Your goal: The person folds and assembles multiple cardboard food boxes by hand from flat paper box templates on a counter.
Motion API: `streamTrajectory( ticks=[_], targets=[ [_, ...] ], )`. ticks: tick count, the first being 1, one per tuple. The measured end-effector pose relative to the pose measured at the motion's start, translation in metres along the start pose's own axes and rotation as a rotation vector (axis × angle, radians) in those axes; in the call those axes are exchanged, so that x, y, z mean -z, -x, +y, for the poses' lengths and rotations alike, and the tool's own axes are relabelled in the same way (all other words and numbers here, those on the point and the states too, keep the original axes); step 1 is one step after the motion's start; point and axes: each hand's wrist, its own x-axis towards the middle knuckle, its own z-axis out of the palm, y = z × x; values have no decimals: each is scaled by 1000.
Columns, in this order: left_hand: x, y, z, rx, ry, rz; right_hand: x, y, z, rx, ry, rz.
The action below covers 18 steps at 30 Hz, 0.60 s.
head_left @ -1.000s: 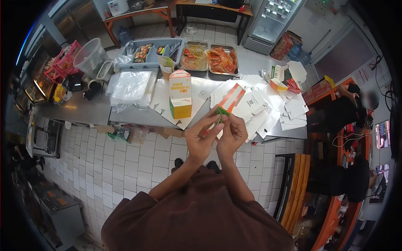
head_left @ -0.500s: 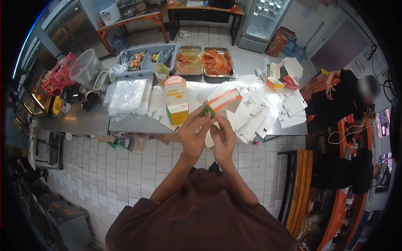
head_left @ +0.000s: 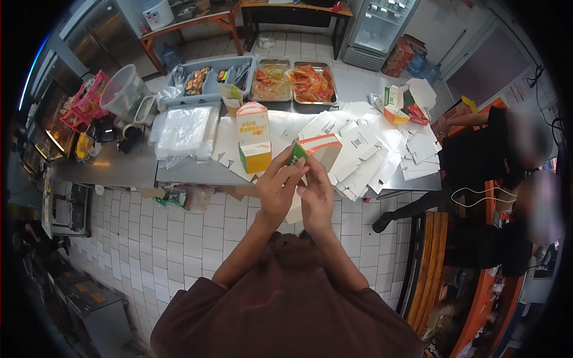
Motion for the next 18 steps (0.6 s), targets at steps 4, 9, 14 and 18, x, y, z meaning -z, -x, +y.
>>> streamTrajectory(
  ticks=[4,9,14,18],
  targets=[
    [-7,6,7,302,368,126,19,-2,10,-141,-165,-49],
    [23,-7,9,403,212,-153,34,10,-15,-204,290,-190],
    [33,22,-19,345,266,-53,75,27,-34,288,546,-195],
    [28,30,-8,511,601,18,43,0,-38,281,829,-30]
  ],
)
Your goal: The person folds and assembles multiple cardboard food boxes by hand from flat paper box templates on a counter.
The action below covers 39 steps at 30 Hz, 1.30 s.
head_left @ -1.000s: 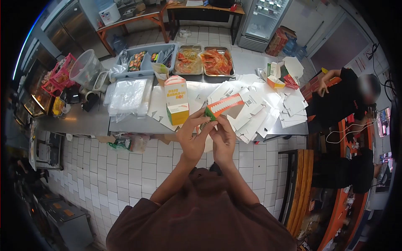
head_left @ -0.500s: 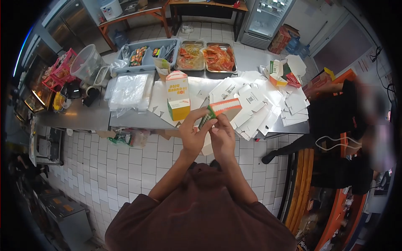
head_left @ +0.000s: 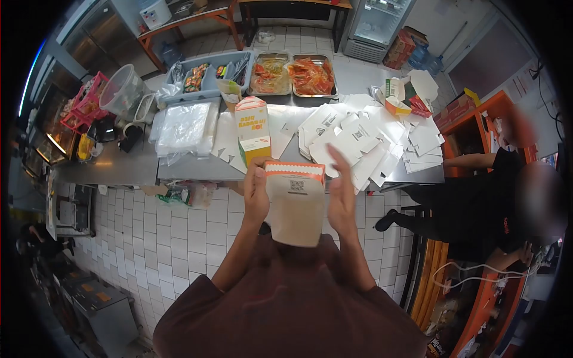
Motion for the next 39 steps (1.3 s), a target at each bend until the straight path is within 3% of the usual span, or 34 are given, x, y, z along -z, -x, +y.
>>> streamTrajectory(
  ticks=[3,4,5,8,11,12,15,20,23,24,28,32,39],
  targets=[
    [-17,-1,-1,132,269,-34,-19,11,-3,-252,-614,-120],
    [-21,-3,11,168,284,-61,-18,9,-11,-259,-667,-132],
    [-25,-2,19,211,296,-87,-16,11,-7,-284,-624,-121],
    [-34,4,24,104,-162,-129,-13,17,11,-390,-565,-68],
    [-37,16,6,67,-406,110,-15,25,23,-489,-560,-8],
    [-42,18,1,-29,-453,133,-15,29,28,-496,-511,11],
    [-53,24,-10,-5,-459,99,-4,30,23,-500,-537,115],
    [-66,13,-12,255,-554,-253,18,45,38,-529,-658,373],
    [-76,22,-24,310,-518,-222,38,52,60,-502,-520,246],
    [-78,28,-29,294,-530,-173,42,54,65,-490,-601,195],
    [-94,45,-50,221,-292,112,65,67,82,-473,-412,-156],
    [-90,54,-69,385,-178,200,63,82,88,-573,-457,-135],
    [-81,59,-97,671,19,40,51,86,115,-626,-533,-11]
  ],
)
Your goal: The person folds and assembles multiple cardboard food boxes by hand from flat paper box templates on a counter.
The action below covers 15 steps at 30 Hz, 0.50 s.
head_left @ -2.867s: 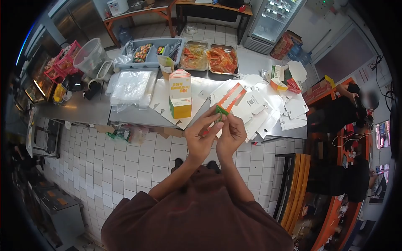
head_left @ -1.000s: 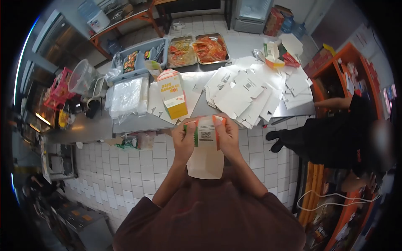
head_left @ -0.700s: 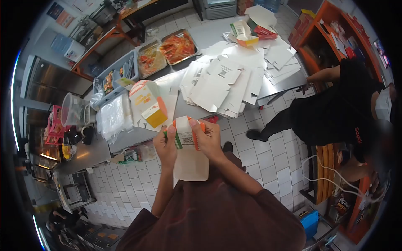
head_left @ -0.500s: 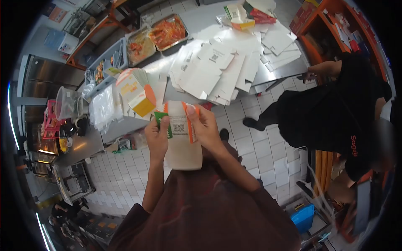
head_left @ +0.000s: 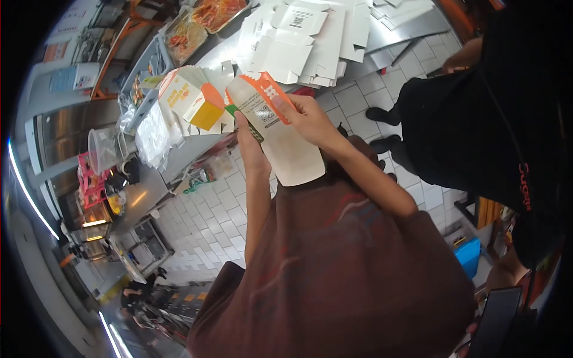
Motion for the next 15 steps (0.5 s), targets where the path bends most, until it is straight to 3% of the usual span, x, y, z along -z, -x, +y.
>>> streamTrajectory(
  ticks=[15],
  targets=[
    [-14,-10,-30,179,48,-236,30,4,19,30,129,147]
  ],
)
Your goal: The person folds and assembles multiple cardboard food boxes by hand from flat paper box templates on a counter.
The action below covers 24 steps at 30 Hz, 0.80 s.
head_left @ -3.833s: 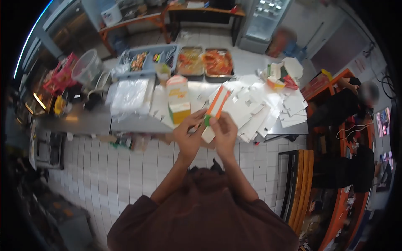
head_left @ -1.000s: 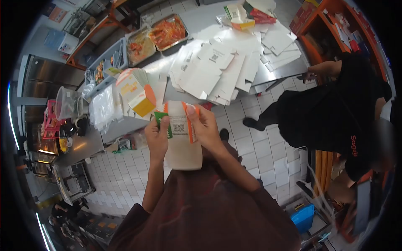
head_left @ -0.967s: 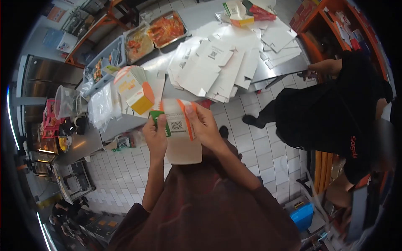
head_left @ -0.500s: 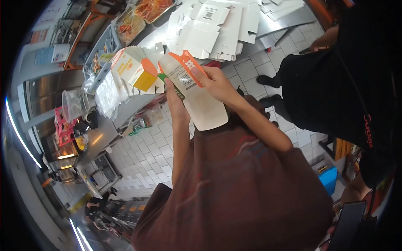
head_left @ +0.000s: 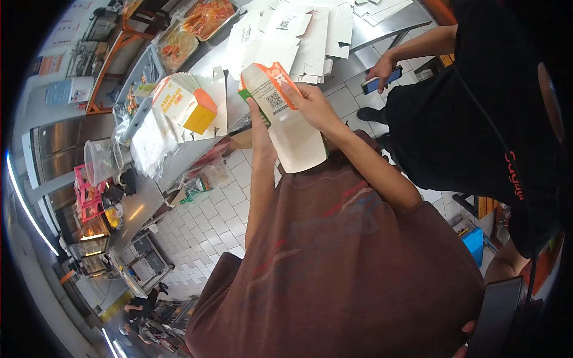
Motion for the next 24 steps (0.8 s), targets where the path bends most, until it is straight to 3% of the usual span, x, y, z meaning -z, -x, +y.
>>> streamTrajectory(
  ticks=[7,10,13,15,18,20,24],
  targets=[
    [12,5,-20,-16,105,18,-5,9,-1,10,-44,-18],
    [14,10,-24,-76,63,97,-3,7,4,-61,7,-133],
    [20,16,-22,-142,40,146,-8,15,-6,-48,-86,-200],
    [22,21,-14,-169,57,158,-5,18,-21,-151,-247,-242],
    [45,25,-10,-105,19,-36,-5,16,-18,-137,-272,-284],
    [54,29,-13,-240,-183,-320,-4,13,-5,-81,-290,-398],
    [76,14,-39,-23,289,-872,-1,20,-14,-112,-145,-644]
  ],
)
